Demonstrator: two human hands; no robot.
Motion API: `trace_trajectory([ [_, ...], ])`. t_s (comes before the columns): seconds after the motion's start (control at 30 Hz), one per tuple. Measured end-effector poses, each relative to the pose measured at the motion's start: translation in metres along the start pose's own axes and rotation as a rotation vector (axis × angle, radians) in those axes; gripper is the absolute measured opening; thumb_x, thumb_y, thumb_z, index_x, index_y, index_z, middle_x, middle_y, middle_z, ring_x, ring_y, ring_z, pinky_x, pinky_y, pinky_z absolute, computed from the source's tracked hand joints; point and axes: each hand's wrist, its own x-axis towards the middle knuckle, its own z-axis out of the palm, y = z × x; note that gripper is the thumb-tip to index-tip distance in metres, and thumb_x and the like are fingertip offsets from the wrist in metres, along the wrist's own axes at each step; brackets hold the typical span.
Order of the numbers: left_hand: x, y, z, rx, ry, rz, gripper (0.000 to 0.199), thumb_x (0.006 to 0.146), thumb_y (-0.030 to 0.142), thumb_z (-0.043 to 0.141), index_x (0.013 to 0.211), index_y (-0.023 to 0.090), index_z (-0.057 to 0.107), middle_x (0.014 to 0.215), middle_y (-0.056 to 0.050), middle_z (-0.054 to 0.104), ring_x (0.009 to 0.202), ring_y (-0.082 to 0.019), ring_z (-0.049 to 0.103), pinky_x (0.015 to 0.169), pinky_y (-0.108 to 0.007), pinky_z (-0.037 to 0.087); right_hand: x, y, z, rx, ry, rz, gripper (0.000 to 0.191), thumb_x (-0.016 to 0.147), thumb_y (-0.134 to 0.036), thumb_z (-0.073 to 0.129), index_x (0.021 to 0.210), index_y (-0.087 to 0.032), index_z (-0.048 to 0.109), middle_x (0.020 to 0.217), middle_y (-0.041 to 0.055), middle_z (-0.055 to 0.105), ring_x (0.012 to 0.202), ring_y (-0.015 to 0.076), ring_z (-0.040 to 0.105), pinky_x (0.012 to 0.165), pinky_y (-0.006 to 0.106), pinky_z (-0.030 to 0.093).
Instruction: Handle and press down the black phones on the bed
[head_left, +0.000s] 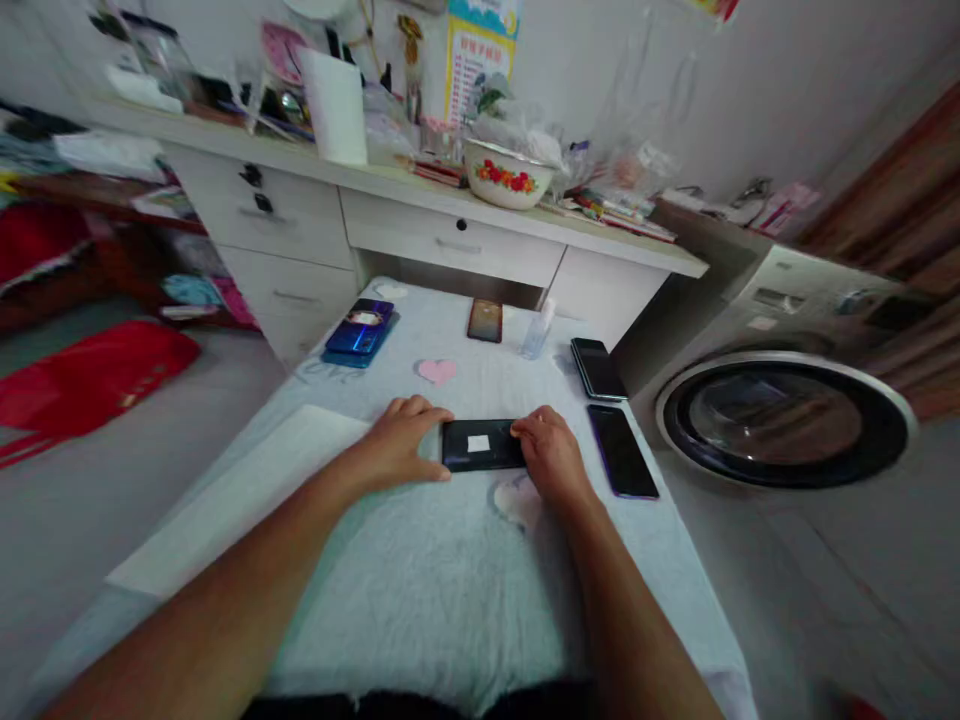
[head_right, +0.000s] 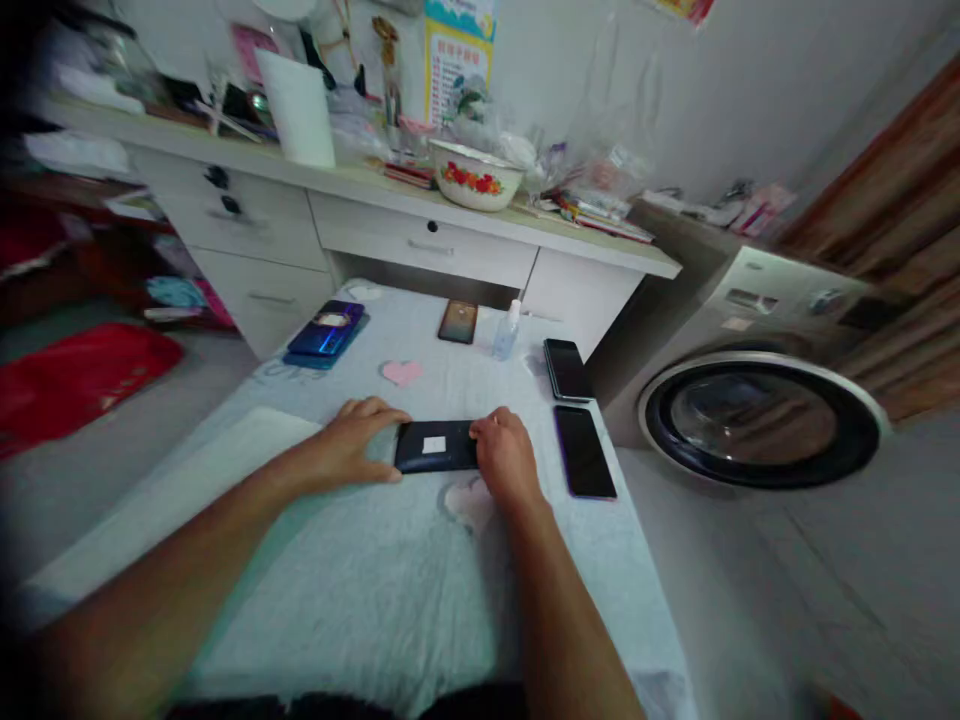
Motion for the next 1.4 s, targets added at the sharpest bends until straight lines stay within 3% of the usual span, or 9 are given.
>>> trace_trajectory([
  [0.23, 0.0, 0.0, 0.0, -0.007, -0.007, -0.001, 0.07, 0.062, 0.051, 0.071, 0.125, 0.025, 0.053, 0.116, -0.007, 0.051, 0.11, -0.03, 0.042, 0.096, -0.039, 0.037, -0.006, 0.007, -0.008, 0.067, -0.062, 0.023, 0.026, 0.078, -0.002, 0.052, 0.084, -0.019, 0.07, 0.085, 0.0038, 0.058, 0.085, 0.0157, 0.056, 0.08, 0.025, 0.042],
  [0.63, 0.0, 0.001, -0.001, -0.006, -0.008, -0.006, 0.071, 0.062, 0.05, 0.07, 0.126, 0.023, 0.054, 0.117, -0.008, 0.051, 0.11, -0.031, 0.042, 0.095, -0.039, 0.037, -0.01, 0.024, -0.025, -0.061, -0.007, 0.233, 0.022, 0.079, -0.008, 0.052, 0.081, -0.018, 0.071, 0.085, 0.0046, 0.062, 0.08, 0.0159, 0.056, 0.076, 0.025, 0.039],
  [1.03, 0.001, -0.004, 0.003, -0.007, 0.009, 0.011, 0.071, 0.062, 0.051, 0.071, 0.126, 0.025, 0.053, 0.115, -0.007, 0.052, 0.108, -0.03, 0.043, 0.094, -0.038, 0.037, 0.0, 0.032, -0.013, -0.062, 0.088, 0.232, 0.022, 0.083, -0.012, 0.05, 0.089, -0.016, 0.072, 0.088, 0.0066, 0.064, 0.084, 0.0174, 0.058, 0.079, 0.027, 0.039],
  [1.4, 0.001, -0.001, 0.001, 0.001, -0.004, -0.008, 0.07, 0.062, 0.05, 0.07, 0.125, 0.025, 0.053, 0.117, -0.008, 0.052, 0.109, -0.03, 0.043, 0.094, -0.039, 0.037, -0.007, 0.027, -0.027, -0.046, -0.037, 0.301, 0.019, 0.077, -0.011, 0.052, 0.082, -0.018, 0.069, 0.087, 0.0046, 0.065, 0.08, 0.0155, 0.058, 0.073, 0.024, 0.038],
])
